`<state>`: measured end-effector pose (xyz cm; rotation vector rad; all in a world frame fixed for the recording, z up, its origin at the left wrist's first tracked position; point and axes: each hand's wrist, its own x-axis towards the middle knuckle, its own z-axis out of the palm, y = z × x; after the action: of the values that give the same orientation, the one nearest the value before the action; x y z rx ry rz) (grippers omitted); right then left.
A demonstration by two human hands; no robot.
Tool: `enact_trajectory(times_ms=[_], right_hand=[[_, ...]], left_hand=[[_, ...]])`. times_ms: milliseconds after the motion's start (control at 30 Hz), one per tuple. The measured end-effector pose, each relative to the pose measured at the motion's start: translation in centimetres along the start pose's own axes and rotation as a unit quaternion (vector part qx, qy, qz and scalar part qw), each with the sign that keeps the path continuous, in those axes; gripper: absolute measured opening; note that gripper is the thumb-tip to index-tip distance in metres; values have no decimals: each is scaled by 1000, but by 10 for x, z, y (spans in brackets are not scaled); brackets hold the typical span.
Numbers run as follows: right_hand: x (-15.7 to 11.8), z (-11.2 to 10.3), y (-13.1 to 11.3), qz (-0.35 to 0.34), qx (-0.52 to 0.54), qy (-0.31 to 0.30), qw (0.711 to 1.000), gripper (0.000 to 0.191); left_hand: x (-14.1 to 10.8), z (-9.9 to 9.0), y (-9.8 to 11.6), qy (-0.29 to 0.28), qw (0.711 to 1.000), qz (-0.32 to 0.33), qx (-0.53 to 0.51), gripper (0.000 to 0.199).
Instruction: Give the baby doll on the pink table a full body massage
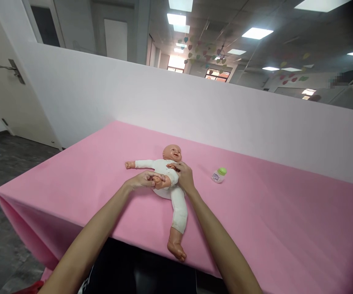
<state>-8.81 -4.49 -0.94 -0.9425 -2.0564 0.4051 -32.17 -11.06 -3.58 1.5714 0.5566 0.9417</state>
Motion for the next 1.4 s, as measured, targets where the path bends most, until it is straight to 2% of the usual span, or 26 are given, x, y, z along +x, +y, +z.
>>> enact_trajectory(times_ms=[100,167,233,300,367,467,533,600,733,833,900,933,1000,1100,1167,1267,1400], right_hand=[[1,-2,3,3,22,-2,1000,24],[1,-6,2,8,48,19,999,20],[-1,-14,1,28,73,77,994,19],[-4,-26,4,68,100,161,979,25],[-9,-40,14,129,131,235,954,35],[-24,-60,41,228,175,303,909,45],[-37,-68,63,286,206,337,873,45],[-50,-69,81,346,247,359,831,43],[-67,-65,97,429,324,382,752,40],[-66,-65,95,420,363,390,734,39],[-59,-68,87,393,366,394,746,39],[-53,-69,82,372,359,392,761,40],[-39,-72,68,325,328,376,804,40],[-16,-69,40,264,240,304,883,41],[-2,-60,22,221,191,250,923,41],[13,-40,2,159,132,168,964,34],[23,-16,-6,112,28,58,992,25]], left_hand=[[4,-3,-10,-5,1000,-11,-7,47],[2,-2,-8,2,1000,-2,-2,46],[-7,-2,0,13,1000,14,11,42],[-23,-4,11,30,999,22,24,37],[-45,-6,20,53,998,16,34,34],[-81,-10,27,69,997,-4,47,30],[-100,-11,24,73,996,-21,53,29],[-114,-9,16,104,993,-17,47,32],[-120,-4,4,207,977,17,42,46],[-112,0,11,252,964,29,76,42],[-104,1,23,262,958,48,106,33],[-100,2,30,261,956,55,124,28],[-89,2,44,243,954,59,164,19],[-70,-2,56,186,960,52,205,13],[-54,-7,54,139,967,53,207,11],[-29,-16,42,91,977,44,189,15],[-4,-24,26,41,986,14,164,21]])
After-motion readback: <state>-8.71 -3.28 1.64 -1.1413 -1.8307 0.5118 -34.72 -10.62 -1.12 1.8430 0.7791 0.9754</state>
